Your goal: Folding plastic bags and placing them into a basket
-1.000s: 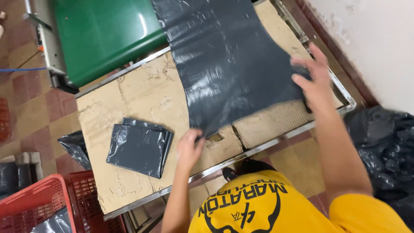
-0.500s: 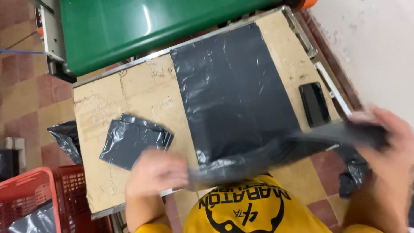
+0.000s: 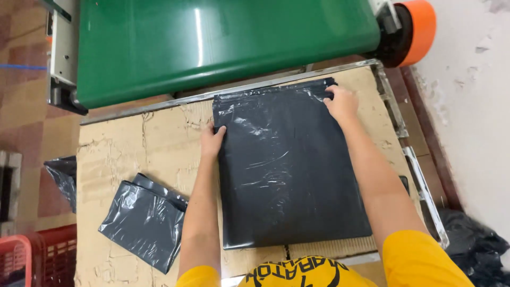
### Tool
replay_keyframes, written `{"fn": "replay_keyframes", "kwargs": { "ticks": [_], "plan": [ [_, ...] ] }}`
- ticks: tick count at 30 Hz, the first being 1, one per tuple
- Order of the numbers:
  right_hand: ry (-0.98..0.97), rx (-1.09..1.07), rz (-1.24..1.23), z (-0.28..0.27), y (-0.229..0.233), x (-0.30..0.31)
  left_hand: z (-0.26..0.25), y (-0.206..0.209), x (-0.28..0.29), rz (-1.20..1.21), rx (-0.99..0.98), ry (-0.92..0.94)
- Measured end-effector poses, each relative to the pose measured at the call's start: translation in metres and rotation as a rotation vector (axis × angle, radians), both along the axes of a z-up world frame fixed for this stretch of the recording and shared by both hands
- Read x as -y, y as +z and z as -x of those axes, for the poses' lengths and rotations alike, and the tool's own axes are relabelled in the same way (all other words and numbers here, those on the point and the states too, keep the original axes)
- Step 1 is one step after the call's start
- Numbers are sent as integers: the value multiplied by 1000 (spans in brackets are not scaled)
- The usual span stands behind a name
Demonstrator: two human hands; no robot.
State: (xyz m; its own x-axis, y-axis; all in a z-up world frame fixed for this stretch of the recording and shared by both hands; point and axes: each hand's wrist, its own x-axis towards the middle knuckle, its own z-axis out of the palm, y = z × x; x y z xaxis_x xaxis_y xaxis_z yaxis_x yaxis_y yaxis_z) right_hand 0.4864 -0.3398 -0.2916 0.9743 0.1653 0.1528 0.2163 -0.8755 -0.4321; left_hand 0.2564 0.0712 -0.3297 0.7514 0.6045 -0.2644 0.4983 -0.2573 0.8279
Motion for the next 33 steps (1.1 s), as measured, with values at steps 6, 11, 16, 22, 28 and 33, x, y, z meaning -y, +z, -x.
{"fn": "replay_keyframes", "kwargs": {
  "ticks": [6, 11, 16, 22, 28, 33],
  "plan": [
    [264, -181, 283, -22, 42, -30, -3, 30, 17, -281, -161, -76],
    [341, -164, 356, -44, 2, -33, -10, 29, 37, -492, -124, -9],
    [284, -26, 441, -39, -33, -32, 28, 112, 140, -385, 249, -263],
    [467, 724, -80, 122, 80, 36, 59, 23, 117, 1391, 221, -317],
    [372, 564, 40, 314, 59, 117, 132, -25, 59, 1463, 230, 7],
    [303, 524, 94, 380, 24, 124, 181, 3, 69, 1089, 211, 188]
  ]
}}
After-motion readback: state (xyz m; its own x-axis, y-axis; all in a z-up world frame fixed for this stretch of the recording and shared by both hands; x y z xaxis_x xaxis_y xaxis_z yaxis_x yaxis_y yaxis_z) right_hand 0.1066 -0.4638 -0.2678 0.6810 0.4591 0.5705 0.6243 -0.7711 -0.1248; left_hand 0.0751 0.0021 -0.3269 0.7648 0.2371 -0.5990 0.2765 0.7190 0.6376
